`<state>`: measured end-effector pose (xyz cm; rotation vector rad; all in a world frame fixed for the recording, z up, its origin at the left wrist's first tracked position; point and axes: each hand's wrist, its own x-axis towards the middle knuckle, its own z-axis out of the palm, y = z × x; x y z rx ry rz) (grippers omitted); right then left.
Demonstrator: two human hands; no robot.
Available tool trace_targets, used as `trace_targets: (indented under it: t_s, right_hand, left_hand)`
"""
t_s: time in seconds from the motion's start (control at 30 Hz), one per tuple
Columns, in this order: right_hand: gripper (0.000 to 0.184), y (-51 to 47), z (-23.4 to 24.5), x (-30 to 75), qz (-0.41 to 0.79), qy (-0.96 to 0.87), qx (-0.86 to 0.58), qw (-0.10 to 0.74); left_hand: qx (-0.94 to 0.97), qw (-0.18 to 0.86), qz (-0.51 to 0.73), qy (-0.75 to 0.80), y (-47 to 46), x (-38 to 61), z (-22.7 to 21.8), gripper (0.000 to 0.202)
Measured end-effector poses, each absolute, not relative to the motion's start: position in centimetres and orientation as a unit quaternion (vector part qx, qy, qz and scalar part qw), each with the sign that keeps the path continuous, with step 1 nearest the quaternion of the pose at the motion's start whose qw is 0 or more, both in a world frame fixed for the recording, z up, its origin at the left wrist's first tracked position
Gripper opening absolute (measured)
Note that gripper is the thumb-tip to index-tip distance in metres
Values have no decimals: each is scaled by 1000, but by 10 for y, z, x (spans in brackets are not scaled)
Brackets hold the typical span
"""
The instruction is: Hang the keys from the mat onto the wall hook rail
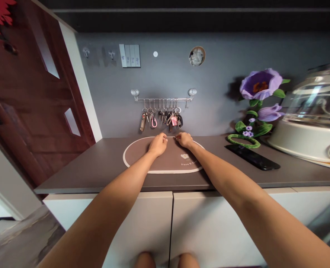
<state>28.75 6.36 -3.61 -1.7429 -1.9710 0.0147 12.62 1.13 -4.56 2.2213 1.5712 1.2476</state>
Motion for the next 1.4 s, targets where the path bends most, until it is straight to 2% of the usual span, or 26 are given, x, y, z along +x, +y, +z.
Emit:
trace_targets:
  t_s: [0.2,0.57,0.67,1.07,1.2,1.4]
  right_hand:
    - [28,52,-32,284,30,-730,-630,263]
    - [20,46,-32,284,-2,-761,-589,272]
    - [19,47,-33,289,41,-775,-560,290]
    - [23,52,-32,303,234,-724,-451,466]
    - [21,54,-29,304,273,-698,-412,519]
    - [28,47,-22,300,313,-667,-355,576]
  left_hand:
    - [740,76,415,524,11,126,-45,18]
    - [737,68,421,525,15,123,-47,17]
    - [734,73,419,530,12,123,-45,17]
    - [735,88,412,531,14,121,-46,18]
    - [732,90,420,529,15,121,-47,18]
    - [727,103,442,516,10,124,-44,15]
